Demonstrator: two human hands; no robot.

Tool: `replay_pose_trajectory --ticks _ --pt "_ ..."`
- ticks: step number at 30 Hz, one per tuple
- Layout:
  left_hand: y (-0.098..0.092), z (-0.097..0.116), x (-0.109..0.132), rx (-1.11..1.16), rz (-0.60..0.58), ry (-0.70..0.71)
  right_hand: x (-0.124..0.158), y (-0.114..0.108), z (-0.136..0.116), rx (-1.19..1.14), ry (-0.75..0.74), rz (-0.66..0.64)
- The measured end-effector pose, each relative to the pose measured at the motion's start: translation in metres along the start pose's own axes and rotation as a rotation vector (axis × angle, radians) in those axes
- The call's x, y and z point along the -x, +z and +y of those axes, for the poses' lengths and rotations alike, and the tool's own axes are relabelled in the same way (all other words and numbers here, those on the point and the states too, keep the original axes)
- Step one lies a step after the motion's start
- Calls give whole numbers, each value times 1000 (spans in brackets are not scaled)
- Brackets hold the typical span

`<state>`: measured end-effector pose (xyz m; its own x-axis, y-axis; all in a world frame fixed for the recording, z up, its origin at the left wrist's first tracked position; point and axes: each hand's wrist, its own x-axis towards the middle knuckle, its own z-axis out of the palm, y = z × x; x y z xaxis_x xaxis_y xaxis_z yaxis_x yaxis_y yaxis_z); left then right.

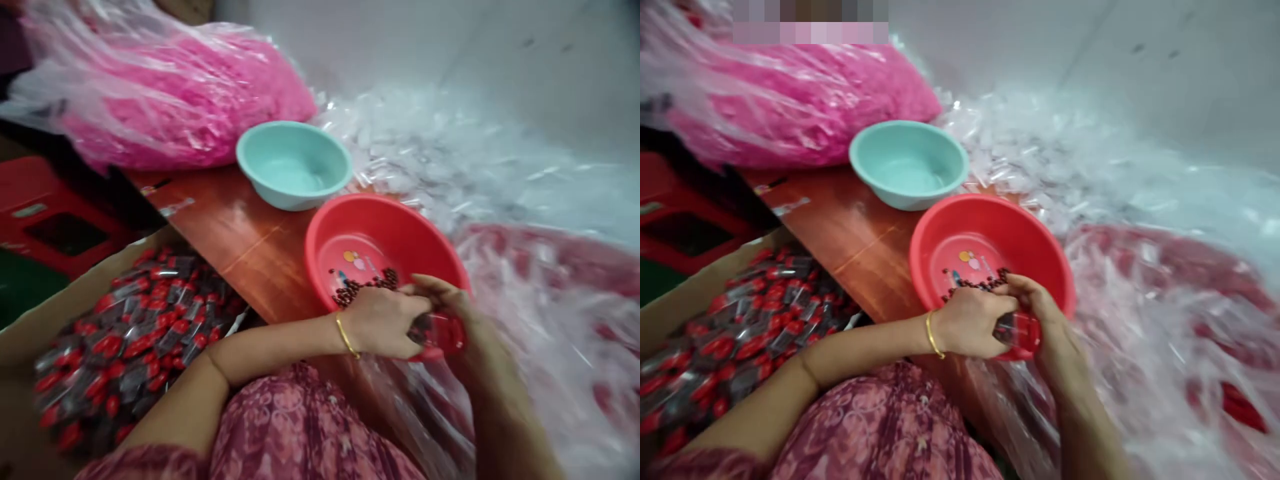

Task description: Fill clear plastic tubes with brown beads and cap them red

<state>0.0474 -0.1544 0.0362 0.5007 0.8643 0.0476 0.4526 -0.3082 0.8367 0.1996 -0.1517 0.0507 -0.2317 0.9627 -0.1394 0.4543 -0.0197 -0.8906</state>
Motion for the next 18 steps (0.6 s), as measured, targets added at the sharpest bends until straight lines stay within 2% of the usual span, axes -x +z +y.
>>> replay_pose_trajectory --ticks 2,3,7,10,12,14,15,17,18 --pt "4 1 3 -70 -13 13 2 3 3 -186 133 -27" --pt "6 2 5 -98 -24 13 3 5 2 -236 155 -43" --pt "11 4 11 -195 -52 -3 13 13 -4 -173 83 -76" --pt "10 5 13 -210 -34 77 17 17 -4 -131 51 -106" --pt "3 4 18 -164 18 142 18 16 -4 -159 15 -104" --pt "-11 -4 31 -88 150 181 18 4 -6 -149 -50 -1" --pt "-22 -12 41 -70 243 190 20 -6 -7 -93 -85 111" --pt "-45 -36 70 -131 448 150 26 -35 -11 95 -127 425" --pt "-57 -53 89 -243 533 96 31 -54 -11 198 -110 590"
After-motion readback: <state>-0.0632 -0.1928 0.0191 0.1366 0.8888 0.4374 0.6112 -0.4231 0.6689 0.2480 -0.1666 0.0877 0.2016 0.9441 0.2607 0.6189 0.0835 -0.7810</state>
